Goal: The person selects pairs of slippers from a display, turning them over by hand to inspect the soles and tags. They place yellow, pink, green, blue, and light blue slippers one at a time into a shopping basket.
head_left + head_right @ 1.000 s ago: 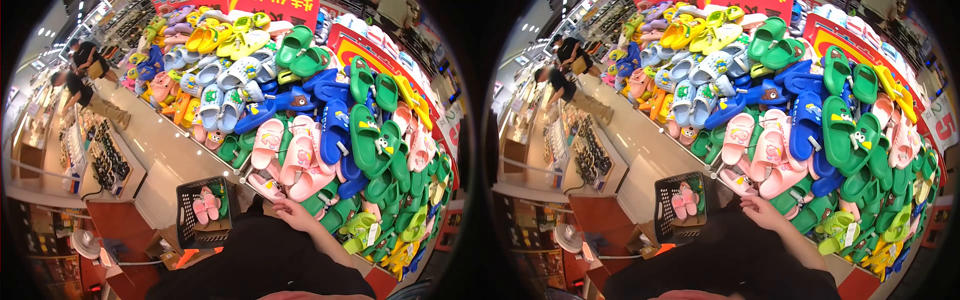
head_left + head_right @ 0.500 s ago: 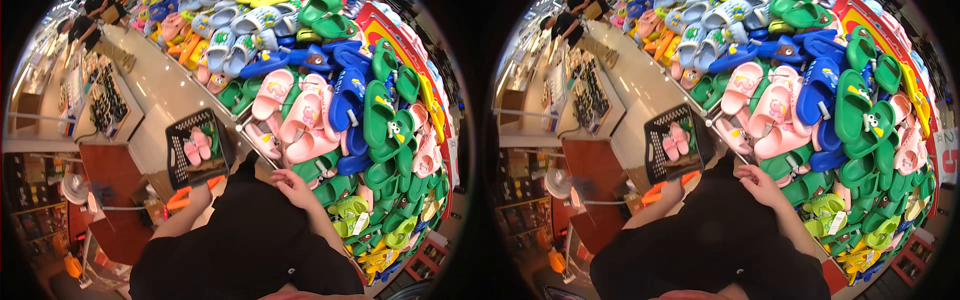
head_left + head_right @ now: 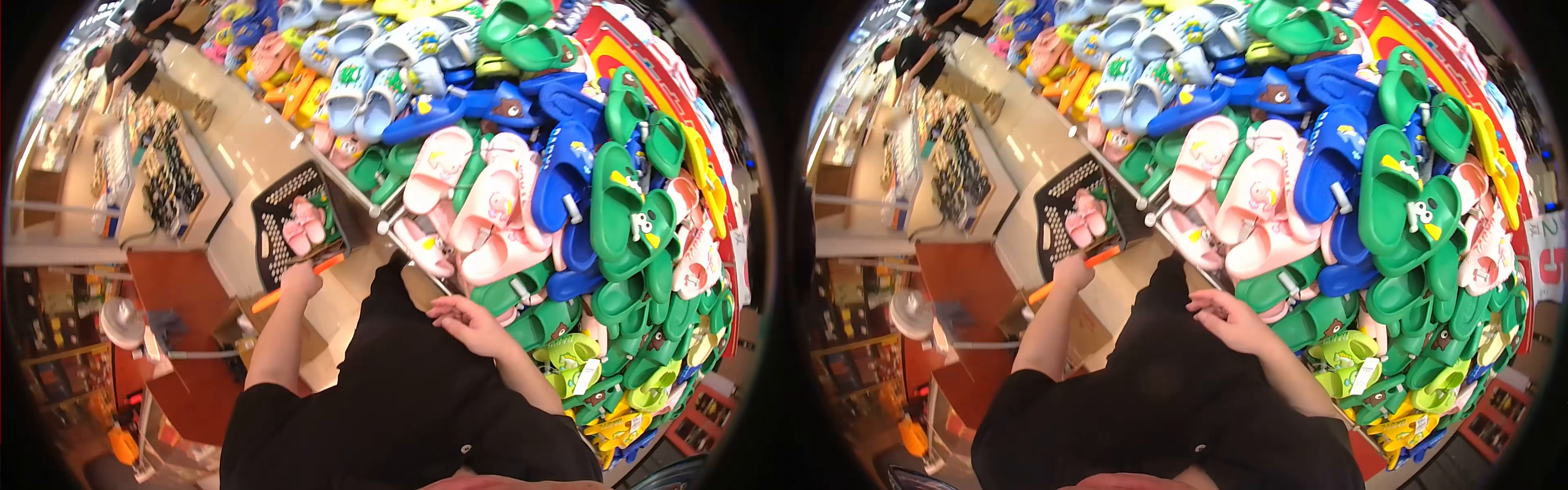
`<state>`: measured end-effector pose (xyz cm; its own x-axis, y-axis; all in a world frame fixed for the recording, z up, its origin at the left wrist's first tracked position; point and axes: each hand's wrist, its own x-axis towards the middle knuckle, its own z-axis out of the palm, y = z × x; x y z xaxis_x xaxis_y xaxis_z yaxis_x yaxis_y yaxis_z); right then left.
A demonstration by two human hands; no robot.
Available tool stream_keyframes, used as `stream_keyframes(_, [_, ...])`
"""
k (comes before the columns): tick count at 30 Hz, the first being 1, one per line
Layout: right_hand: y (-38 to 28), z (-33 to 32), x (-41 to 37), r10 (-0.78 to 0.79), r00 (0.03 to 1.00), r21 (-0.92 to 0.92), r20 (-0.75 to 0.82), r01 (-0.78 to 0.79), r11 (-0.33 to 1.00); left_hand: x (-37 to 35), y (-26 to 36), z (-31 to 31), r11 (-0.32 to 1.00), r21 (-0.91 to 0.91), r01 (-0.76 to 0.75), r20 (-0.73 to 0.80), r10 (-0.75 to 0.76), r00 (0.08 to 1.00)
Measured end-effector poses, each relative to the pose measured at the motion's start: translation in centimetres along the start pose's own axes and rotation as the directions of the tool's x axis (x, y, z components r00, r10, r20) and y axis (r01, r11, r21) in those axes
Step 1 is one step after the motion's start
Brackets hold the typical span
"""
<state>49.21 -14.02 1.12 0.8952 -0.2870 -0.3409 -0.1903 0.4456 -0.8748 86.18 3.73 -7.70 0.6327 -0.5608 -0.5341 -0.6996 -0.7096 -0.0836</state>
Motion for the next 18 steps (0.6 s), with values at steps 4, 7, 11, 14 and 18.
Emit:
stream_keyframes(4, [-1.7, 0.8, 2.7, -0.073, 0.993, 0.038, -0.095, 0.077, 0.996, 3.3, -1.5, -1.8, 1.000, -0.014, -0.018, 0.026, 0.018, 0.999])
stream_keyframes(7, [-2.6, 1.5, 6.0, -0.135, 0.972, 0.046, -0.194, 0.146, 0.988, 5.2, -2.5, -2.5, 1.000, -0.013, -0.026, 0.092, 0.028, 0.995])
stream_keyframes(11, [-4.7, 3.0, 10.7, -0.119, 0.955, 0.063, -0.272, 0.141, 0.988, 8.5, -3.6, -3.0, 0.995, -0.063, -0.082, 0.196, 0.093, 0.976])
stream_keyframes(14, [-5.1, 4.4, 12.7, -0.146, 0.922, 0.080, -0.359, 0.187, 0.979, 10.8, -3.1, -6.0, 0.950, 0.101, -0.297, 0.369, 0.241, 0.897])
stream_keyframes(18, [-6.4, 6.0, 13.0, -0.108, 0.886, 0.050, -0.451, 0.146, 0.988, 14.7, 3.0, -16.5, 0.796, -0.135, -0.589, -0.024, 0.592, 0.806])
